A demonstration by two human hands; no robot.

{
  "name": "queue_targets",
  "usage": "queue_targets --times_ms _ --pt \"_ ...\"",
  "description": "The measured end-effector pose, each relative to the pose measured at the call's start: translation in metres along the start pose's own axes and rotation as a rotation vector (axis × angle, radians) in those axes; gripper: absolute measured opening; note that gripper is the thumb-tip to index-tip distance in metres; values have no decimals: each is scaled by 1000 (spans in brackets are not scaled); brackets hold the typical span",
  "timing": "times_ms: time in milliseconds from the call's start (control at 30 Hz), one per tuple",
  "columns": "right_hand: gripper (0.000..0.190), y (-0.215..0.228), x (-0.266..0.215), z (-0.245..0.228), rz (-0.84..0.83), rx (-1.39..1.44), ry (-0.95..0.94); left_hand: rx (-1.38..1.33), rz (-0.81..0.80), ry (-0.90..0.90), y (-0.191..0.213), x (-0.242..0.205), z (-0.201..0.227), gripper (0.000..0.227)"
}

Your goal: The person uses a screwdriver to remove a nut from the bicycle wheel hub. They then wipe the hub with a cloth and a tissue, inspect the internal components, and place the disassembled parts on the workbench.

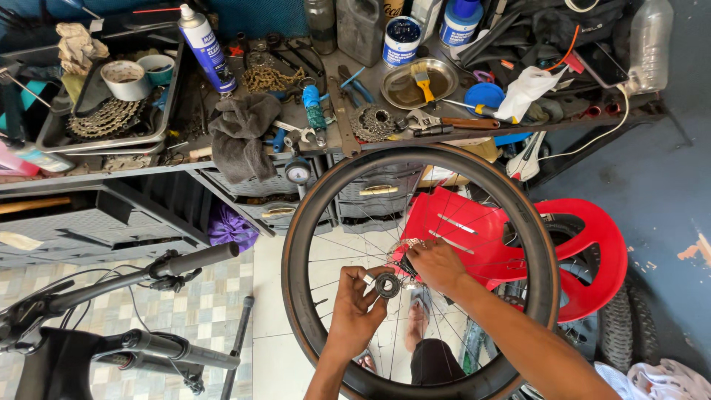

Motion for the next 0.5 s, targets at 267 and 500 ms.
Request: queue_targets --times_ms 267,500 --pt "14 -10 7 -7 41 -139 29 -22 -22 -38 1 8 -7 46" --pt "8 -28 27 -20 -280 -155 -55 -37 -27 3 1 11 -14 46"
Point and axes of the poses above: each hand's wrist, its own x-axis towards the middle knuckle, its own y-axis out of the back of the hand, z = x × y, the point moved 7 cm from there along x, towards the middle knuckle, and after that the axes turned 14 degrees about y, right-handed, at the moved point
